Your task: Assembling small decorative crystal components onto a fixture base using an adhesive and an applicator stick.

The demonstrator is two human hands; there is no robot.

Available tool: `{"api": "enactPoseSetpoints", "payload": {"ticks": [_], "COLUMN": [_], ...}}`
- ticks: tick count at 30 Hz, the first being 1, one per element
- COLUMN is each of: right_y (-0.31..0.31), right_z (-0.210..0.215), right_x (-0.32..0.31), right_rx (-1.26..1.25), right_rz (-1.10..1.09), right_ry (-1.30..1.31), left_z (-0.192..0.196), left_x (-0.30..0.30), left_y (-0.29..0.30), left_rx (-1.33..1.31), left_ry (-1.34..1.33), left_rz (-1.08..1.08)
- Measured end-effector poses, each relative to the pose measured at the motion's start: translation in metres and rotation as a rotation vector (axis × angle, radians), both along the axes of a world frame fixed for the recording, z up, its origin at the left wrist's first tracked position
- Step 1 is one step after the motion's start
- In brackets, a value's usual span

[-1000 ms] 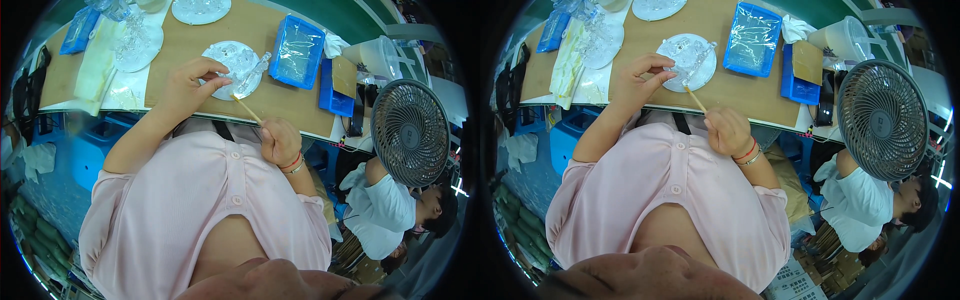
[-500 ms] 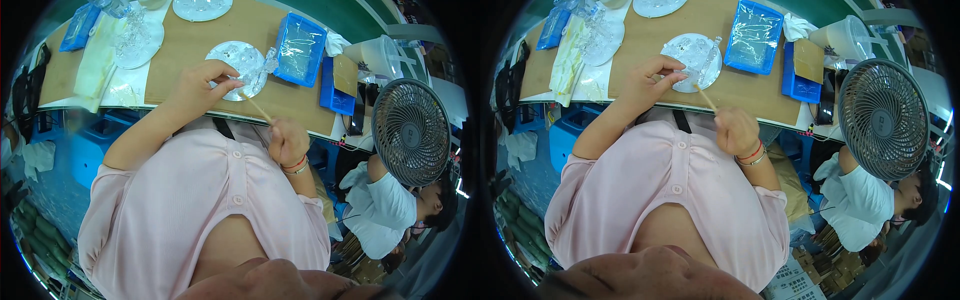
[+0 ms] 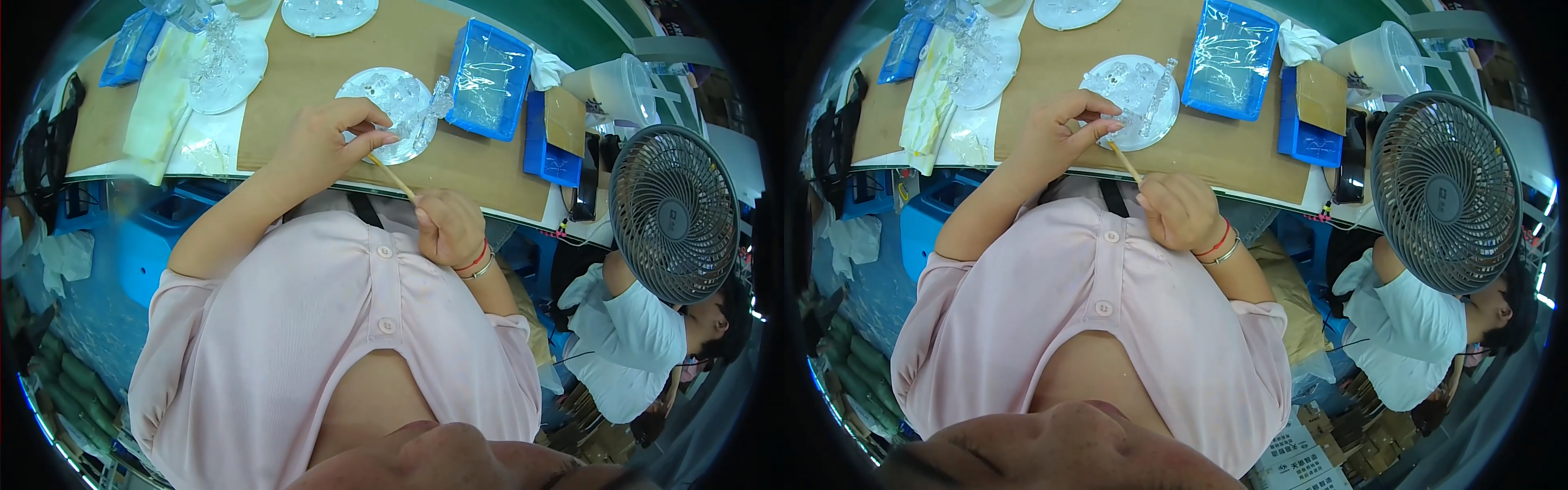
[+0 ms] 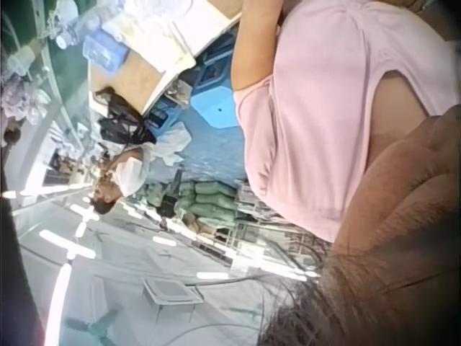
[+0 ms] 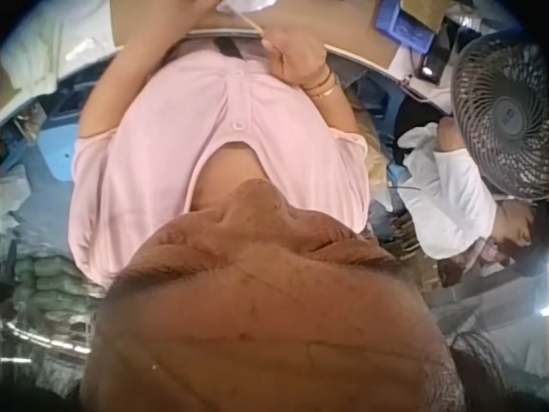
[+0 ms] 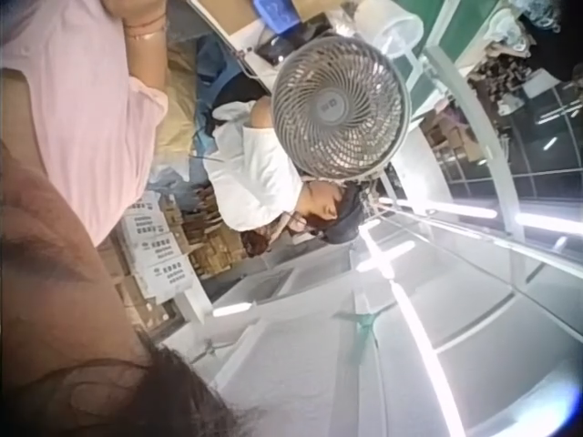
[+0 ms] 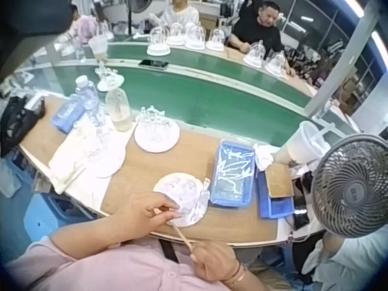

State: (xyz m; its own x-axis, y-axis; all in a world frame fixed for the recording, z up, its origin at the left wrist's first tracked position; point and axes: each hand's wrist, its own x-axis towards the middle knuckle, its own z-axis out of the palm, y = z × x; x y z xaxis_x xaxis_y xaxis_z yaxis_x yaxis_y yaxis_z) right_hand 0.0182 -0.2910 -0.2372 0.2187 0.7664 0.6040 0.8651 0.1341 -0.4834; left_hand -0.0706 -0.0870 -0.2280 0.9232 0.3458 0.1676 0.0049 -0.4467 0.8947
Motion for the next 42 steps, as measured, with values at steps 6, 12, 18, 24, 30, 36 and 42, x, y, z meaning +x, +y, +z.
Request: {"api": "enactPoseSetpoints", "payload": {"ticks": [6, 12, 18, 24, 30, 36, 42], "right_y": [-0.024, -0.021, -0.025, -0.057, -0.065, -0.059, -0.068], "right_z": [-0.005, -0.011, -0.008, 0.013, 0.029, 0.019, 0.021], "right_x": [0.01, 0.025, 0.025, 0.019, 0.029, 0.031, 0.034], "right_rx": [0.037, 0.095, 0.11, 0.469, 0.725, 0.726, 0.664], "right_rz": [-0.214, -0.377, -0.361, -0.227, -0.319, -0.501, -0.385], "right_ry": [0.092, 0.109, 0.024, 0.184, 0.028, 0.104, 0.164], "left_z": [0.004, 0.004, 0.006, 0.054, 0.15, 0.159, 0.019], "left_x": [0.0, -0.001, 0.004, -0.006, 0.036, 0.176, 0.295], "left_y": [-0.001, 0.002, 0.002, 0.026, 0.093, 0.142, 0.251], "left_rx": [-0.007, 0.146, 0.204, 0.014, -0.15, 0.293, 0.903], "left_ry": [0.006, 0.007, -0.006, 0.105, 0.133, 0.187, 0.336], "left_rz": [0.005, 0.002, -0.029, -0.044, -0.233, 0.011, -0.052]}}
